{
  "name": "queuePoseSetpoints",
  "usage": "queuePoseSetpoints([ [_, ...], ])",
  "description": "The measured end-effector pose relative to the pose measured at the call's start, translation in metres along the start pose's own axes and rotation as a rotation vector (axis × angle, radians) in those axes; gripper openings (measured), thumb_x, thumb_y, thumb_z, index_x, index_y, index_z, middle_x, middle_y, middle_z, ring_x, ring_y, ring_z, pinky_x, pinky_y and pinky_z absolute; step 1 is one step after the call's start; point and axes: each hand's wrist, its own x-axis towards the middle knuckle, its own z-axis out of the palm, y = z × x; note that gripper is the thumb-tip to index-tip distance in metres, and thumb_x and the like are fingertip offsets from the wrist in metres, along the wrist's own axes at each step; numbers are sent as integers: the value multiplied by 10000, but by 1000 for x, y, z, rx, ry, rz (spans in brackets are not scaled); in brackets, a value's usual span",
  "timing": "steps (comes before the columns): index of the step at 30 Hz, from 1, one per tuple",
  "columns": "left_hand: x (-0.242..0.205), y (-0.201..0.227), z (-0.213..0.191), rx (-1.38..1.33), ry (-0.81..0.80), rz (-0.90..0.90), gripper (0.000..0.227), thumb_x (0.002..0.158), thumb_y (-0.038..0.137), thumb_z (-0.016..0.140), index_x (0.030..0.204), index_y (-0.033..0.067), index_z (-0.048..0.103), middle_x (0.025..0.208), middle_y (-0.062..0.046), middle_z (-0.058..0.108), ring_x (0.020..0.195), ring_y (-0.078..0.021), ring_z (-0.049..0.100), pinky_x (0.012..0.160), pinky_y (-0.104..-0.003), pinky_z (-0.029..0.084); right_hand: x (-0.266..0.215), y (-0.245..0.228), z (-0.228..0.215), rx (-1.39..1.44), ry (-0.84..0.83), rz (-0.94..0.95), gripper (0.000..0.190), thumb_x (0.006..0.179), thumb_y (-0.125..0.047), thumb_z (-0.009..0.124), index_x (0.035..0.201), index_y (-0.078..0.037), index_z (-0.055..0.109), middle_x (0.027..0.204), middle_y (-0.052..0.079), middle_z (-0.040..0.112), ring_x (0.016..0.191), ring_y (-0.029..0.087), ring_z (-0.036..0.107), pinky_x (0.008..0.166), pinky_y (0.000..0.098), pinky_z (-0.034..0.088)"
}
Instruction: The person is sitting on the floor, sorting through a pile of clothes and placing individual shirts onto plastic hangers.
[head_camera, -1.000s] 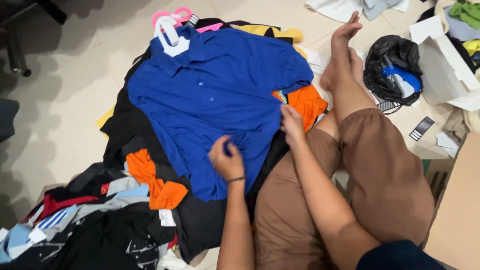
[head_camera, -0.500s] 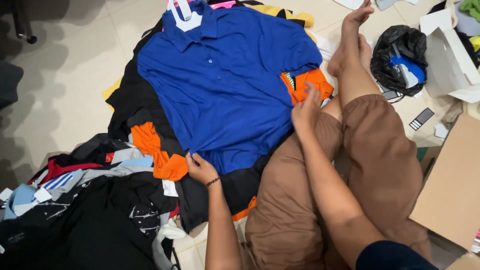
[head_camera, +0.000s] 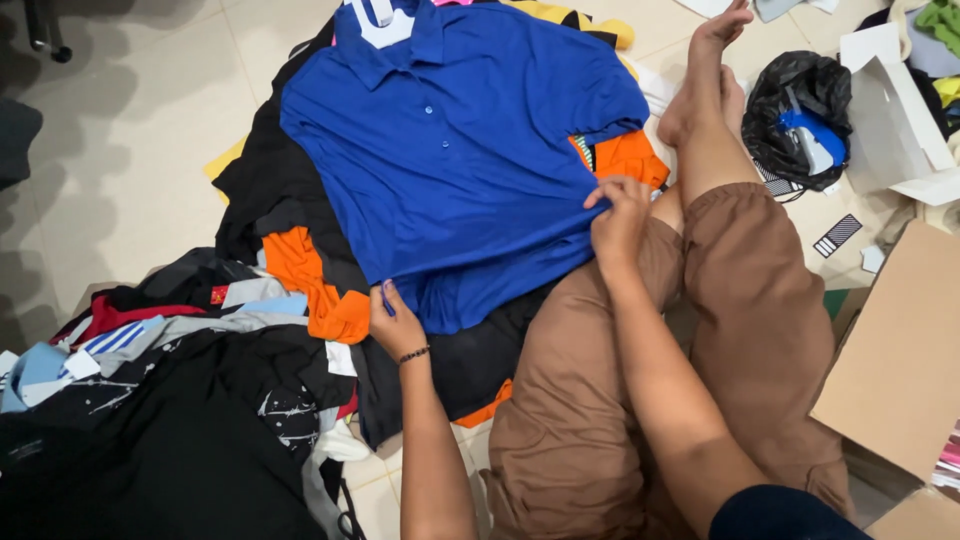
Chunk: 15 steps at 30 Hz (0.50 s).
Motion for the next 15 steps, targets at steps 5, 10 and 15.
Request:
queuePoseSetpoints([
  [5, -7, 0, -17, 150, -149, 133, 328, 809, 266, 794, 1088, 157, 660, 986, -84, 691, 948, -346, 676, 840, -472, 546, -13, 5, 16, 58, -248, -16, 289, 809, 56, 583, 832, -214, 683, 963, 22, 681, 913, 294, 618, 899, 425, 500],
  [10, -14, -27, -20, 47, -288, 175, 340, 768, -18, 809, 1070, 82, 690, 971, -126, 705, 952, -395, 686, 835, -483, 568, -31, 17, 30, -339, -906, -23, 490, 660, -315, 932, 1106, -274, 734, 1320, 30, 634, 1295, 281, 511, 1060, 415, 399],
  [15, -7, -22, -33, -69, 149, 9, 163, 1077, 169, 554, 1108, 153, 713, 1002, -58, 767, 958, -294, 720, 835, -357, 563, -23, 39, 22, 373, -362, 206, 316, 780, 93, 596, 809, -202, 704, 822, -7, 733, 926, 177, 723, 966, 317, 507],
])
